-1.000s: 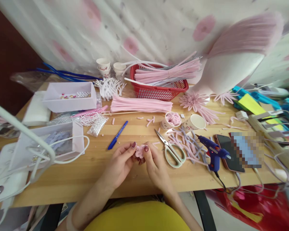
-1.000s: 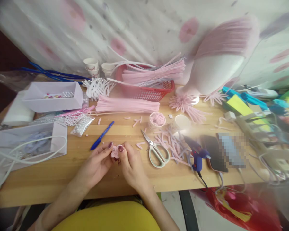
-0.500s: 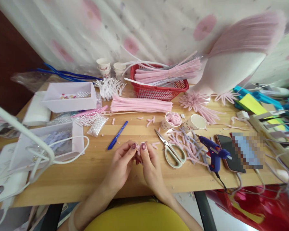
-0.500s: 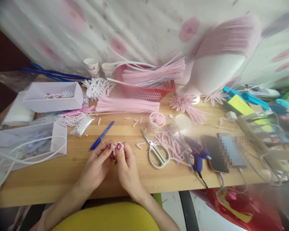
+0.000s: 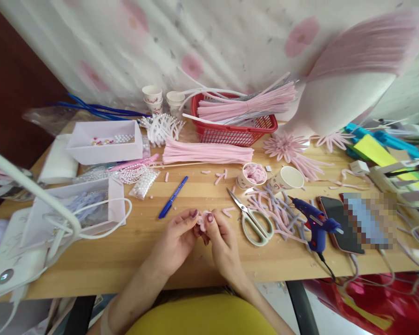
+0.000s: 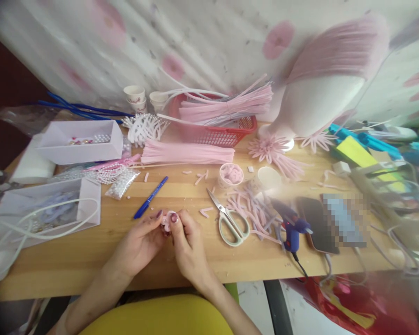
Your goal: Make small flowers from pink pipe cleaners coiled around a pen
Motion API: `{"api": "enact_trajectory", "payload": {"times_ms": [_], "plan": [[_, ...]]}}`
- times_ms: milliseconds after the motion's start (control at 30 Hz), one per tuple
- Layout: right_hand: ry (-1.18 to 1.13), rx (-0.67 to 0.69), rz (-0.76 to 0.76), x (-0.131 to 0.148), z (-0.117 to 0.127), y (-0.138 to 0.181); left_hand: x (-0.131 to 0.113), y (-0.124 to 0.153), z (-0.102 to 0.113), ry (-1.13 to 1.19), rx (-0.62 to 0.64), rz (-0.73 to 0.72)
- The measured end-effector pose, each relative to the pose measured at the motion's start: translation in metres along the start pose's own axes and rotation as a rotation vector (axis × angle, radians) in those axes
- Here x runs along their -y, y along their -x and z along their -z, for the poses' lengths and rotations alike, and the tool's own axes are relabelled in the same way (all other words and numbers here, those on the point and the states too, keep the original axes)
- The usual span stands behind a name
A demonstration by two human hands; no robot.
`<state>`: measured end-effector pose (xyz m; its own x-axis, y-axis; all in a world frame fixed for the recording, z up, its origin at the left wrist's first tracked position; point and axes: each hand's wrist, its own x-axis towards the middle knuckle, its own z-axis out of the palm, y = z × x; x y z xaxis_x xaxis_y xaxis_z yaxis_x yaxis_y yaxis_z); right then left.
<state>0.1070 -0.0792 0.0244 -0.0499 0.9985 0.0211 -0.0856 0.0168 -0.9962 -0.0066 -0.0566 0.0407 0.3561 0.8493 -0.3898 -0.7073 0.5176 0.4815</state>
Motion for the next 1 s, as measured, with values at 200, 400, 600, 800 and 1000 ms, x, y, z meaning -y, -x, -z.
{"api": "enact_trajectory", "payload": {"times_ms": [200,400,600,800,1000], "plan": [[0.074,0.024,0.010,0.0000,0.0006,-0.0023,0.0017,-0.0017,0.0048,0.037,-0.062,-0.029],[0.139,-0.005,0.016,0.0011,-0.0002,-0.0035,0.0044,-0.0010,0.0064,0.003,-0.069,-0.022],[0.137,-0.026,0.012,0.0011,-0.0012,-0.0038,0.0043,0.0007,0.0053,0.007,-0.075,-0.004],[0.123,-0.047,0.021,0.0011,-0.0045,-0.0040,0.0044,0.0003,0.0034,0.004,-0.082,-0.013],[0.175,-0.059,0.024,0.0012,-0.0049,-0.0065,0.0072,-0.0027,0.0038,0.004,-0.107,-0.044]]}}
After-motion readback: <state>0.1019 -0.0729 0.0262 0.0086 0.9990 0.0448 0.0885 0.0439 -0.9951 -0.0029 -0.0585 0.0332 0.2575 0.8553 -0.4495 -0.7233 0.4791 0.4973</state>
